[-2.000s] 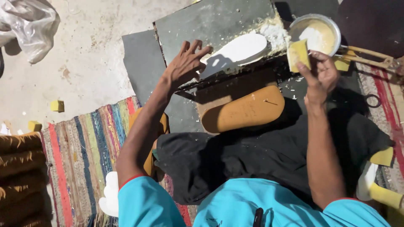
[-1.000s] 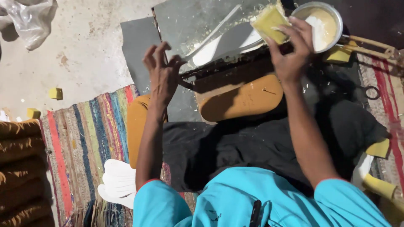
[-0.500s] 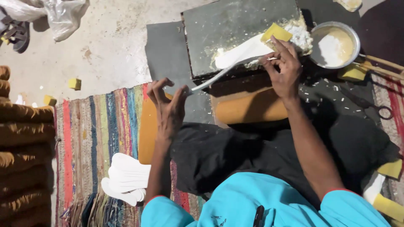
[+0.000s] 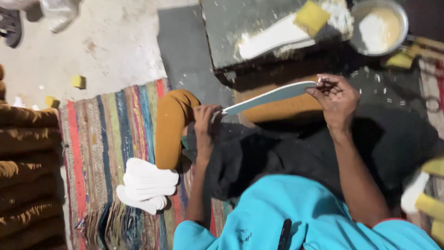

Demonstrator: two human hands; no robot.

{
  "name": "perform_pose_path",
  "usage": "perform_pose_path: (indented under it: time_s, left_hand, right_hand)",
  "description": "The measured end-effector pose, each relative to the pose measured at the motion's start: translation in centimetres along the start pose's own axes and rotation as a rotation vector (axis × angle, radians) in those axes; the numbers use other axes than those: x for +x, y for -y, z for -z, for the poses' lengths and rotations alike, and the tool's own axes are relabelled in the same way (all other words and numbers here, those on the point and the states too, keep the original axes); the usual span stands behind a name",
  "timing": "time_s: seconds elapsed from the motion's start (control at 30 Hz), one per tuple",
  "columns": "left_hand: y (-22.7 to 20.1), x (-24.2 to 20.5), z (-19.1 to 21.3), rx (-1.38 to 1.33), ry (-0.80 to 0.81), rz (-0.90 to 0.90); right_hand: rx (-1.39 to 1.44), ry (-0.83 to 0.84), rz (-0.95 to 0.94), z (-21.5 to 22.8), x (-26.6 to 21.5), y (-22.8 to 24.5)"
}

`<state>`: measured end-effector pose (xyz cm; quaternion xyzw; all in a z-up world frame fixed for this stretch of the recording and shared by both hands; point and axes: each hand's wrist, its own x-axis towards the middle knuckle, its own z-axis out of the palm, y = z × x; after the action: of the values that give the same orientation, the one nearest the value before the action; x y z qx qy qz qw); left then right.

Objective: The person sits on the floor of a slipper workshop and applies adhesive with a sponge to white insole sheets, then aligns and presses each insole onto a brown foam sole resting on their lap. They repeat the glue-and-press cycle for several soles, setting finished ones aside.

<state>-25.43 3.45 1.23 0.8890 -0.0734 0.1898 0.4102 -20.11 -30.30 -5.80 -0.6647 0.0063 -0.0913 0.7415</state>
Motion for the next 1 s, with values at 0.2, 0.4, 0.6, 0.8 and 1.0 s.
perform_pose_path:
  time_s: [0.2, 0.4, 0.6, 0.8, 1.0]
  left_hand:
    - [4.8, -6.9, -7.1, -0.277, 0.261, 0.261]
    - [2.8, -2.0, -9.5, -0.627, 0.269, 0.254]
    - [7.3, -1.5, -11.4, -0.791, 0.280, 0.402]
    - [7.9, -2.5, -12.4, -0.828, 0.315, 0.512]
    - [10.7, -2.9, -13.5, -0.774, 0.367, 0.410]
  right_hand:
    - [-0.008, -0.135, -0.200, 5.0, -8.1, -4.4]
    - [0.058, -0.174, -0.089, 8.3, -0.9, -3.1]
    - [-0.238, 0.023, -0.414, 8.5, 4.1, -3.0]
    - [-0.175, 0.065, -0.320, 10.6, 3.2, -7.6]
    - [-0.098, 0.156, 0.046, 9.8, 2.1, -7.7]
